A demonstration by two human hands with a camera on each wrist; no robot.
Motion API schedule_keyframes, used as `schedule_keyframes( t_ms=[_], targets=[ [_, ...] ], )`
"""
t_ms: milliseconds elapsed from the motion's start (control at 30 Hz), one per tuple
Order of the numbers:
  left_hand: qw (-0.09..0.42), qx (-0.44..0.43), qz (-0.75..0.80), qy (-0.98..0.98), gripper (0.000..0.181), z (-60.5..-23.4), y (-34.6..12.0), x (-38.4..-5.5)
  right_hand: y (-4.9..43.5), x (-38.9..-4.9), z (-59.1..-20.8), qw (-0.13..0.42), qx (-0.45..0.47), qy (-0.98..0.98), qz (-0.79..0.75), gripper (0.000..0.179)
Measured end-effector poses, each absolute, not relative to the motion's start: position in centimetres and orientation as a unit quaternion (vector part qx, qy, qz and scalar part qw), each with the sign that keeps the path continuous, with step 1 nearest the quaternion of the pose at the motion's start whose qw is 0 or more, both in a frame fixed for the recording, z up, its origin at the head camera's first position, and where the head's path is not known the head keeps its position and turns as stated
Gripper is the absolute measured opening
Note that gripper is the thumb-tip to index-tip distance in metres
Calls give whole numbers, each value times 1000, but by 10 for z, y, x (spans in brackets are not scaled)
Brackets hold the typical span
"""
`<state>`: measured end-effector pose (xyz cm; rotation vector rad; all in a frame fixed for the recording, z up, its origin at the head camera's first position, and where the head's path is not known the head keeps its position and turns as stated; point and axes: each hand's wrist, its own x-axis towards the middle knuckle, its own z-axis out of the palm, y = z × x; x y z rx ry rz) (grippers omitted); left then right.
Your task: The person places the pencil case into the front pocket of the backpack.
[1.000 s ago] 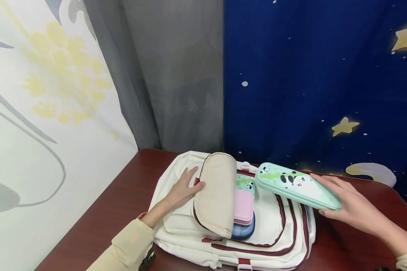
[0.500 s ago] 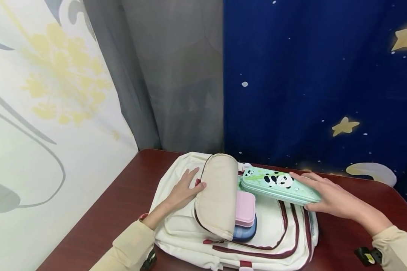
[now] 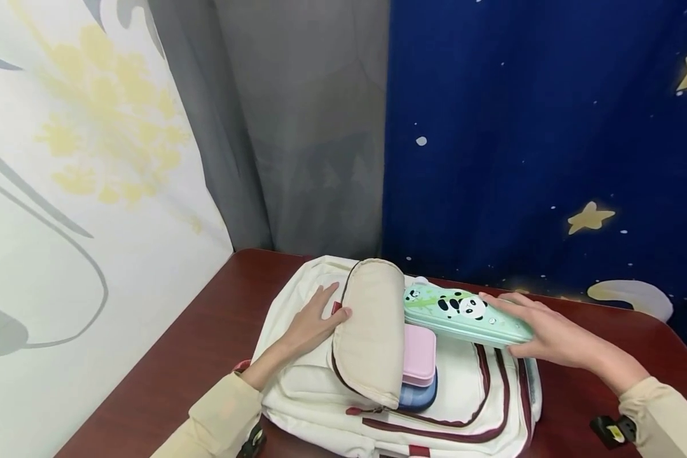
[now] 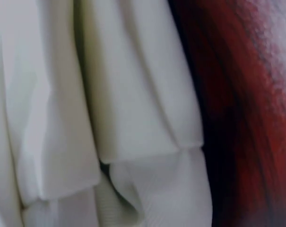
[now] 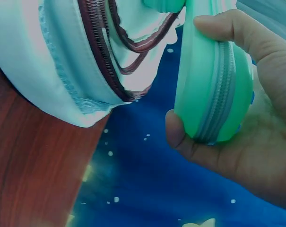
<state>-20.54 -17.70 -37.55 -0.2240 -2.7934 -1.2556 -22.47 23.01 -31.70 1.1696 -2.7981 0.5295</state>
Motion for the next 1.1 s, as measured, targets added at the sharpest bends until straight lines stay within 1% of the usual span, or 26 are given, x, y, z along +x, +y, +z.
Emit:
schedule_keyframes(
  t_ms=[133, 200, 433, 633, 733, 1000, 1100],
  targets=[
    [27, -70, -409, -909, 73, -375, -177, -205, 230, -227, -327, 27, 378, -903, 202, 87],
    [23, -70, -409, -909, 74, -374, -177, -205, 230, -227, -332, 14, 370, -902, 222, 88],
    [20, -50, -415, -908, 76, -374, -179, -202, 227, -235, -338, -2, 376, -893, 247, 82],
    [15, -38, -423, -905, 78, -376, -175, -202, 228, -243, -336, -58, 355, -894, 265, 82],
    [12, -32, -431, -902, 79, -377, -174, -203, 225, -247, -336, -77, 353, -892, 272, 82],
    [9, -32, -451, -892, 80, -373, -176, -206, 214, -253, -338, -63, 364, -888, 273, 83],
    [13, -32, -459, -888, 80, -372, -177, -207, 210, -253, -340, -45, 370, -887, 271, 83]
  ],
)
